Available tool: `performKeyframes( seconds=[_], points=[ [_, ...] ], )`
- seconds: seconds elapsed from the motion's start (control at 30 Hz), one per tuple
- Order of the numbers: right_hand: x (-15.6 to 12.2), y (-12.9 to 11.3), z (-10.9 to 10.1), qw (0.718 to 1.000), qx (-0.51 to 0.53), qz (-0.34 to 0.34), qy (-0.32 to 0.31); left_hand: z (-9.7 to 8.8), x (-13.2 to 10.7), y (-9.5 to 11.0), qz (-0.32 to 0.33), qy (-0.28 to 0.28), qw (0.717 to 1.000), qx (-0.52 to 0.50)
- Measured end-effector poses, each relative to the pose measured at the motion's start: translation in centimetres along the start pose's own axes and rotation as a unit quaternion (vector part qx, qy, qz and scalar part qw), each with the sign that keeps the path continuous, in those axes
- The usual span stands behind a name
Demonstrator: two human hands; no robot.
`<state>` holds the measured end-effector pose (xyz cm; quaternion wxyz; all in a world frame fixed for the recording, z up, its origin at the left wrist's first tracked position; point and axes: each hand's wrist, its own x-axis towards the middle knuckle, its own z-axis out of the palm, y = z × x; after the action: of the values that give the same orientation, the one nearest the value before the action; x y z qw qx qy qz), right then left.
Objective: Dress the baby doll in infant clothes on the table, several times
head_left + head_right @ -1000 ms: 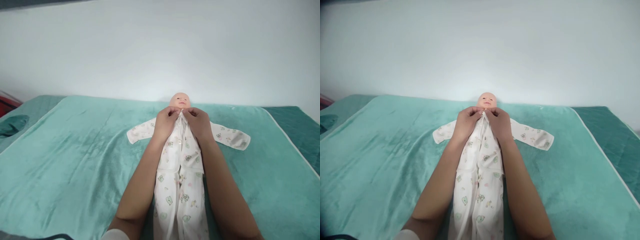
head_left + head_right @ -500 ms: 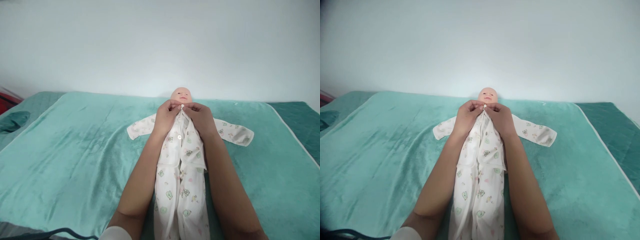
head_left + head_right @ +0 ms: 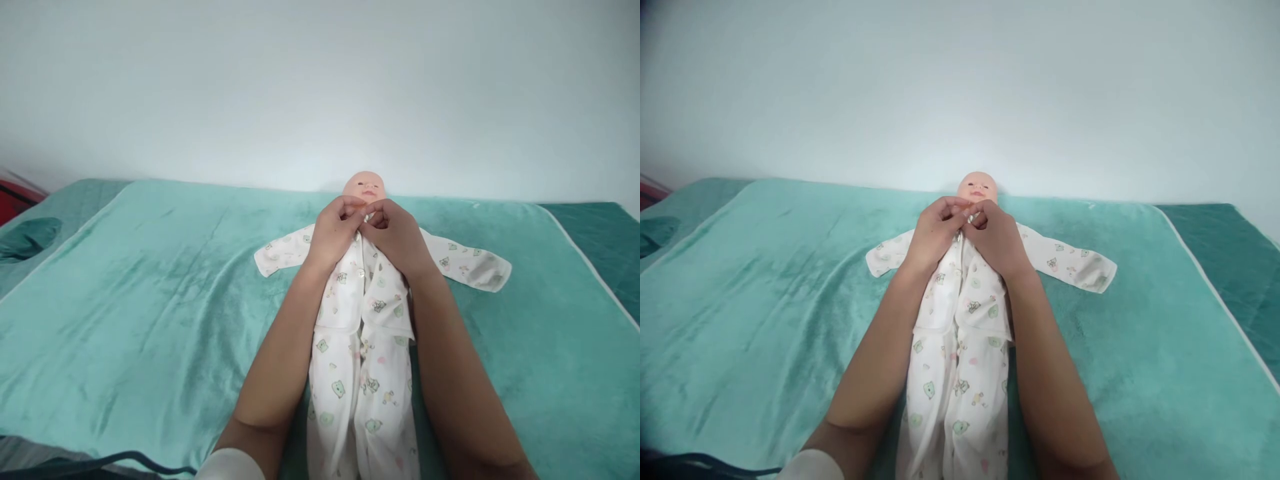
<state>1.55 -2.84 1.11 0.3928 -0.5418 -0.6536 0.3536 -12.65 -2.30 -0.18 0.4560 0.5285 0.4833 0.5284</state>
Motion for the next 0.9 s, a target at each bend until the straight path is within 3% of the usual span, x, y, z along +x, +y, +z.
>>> performKeyframes(
  seconds=[0.17, 0.3, 0.43, 0.6, 0.77, 0.9],
  points=[
    [-0.3, 0.0, 0.0, 0.999, -0.025, -0.022, 0.003, -0.5, 0.0, 0.2, -0.038, -0.032, 0.996, -0.070],
    [-0.5, 0.0, 0.0, 1.000, -0.017, -0.023, -0.005, -0.3, -0.1, 0.3, -0.049, -0.024, 0.997, -0.054],
    [-1.2, -0.2, -0.1, 0.999, -0.037, -0.022, -0.011, -0.1, -0.1, -0.5, 0.013, 0.023, 0.999, 0.043],
    [-4.1, -0.3, 0.1, 0.996, -0.054, -0.066, -0.004, -0.6, -0.8, -1.1, 0.078, 0.005, 0.990, 0.118],
    [-7.0, 0.3, 0.8, 0.974, -0.158, -0.160, 0.026, -0.7, -2.3, -1.0, 0.155, -0.015, 0.952, 0.264],
    [-6.7, 0.8, 1.1, 0.973, -0.183, -0.131, 0.047, -0.6, -2.6, -1.3, 0.176, -0.015, 0.933, 0.314]
  ],
)
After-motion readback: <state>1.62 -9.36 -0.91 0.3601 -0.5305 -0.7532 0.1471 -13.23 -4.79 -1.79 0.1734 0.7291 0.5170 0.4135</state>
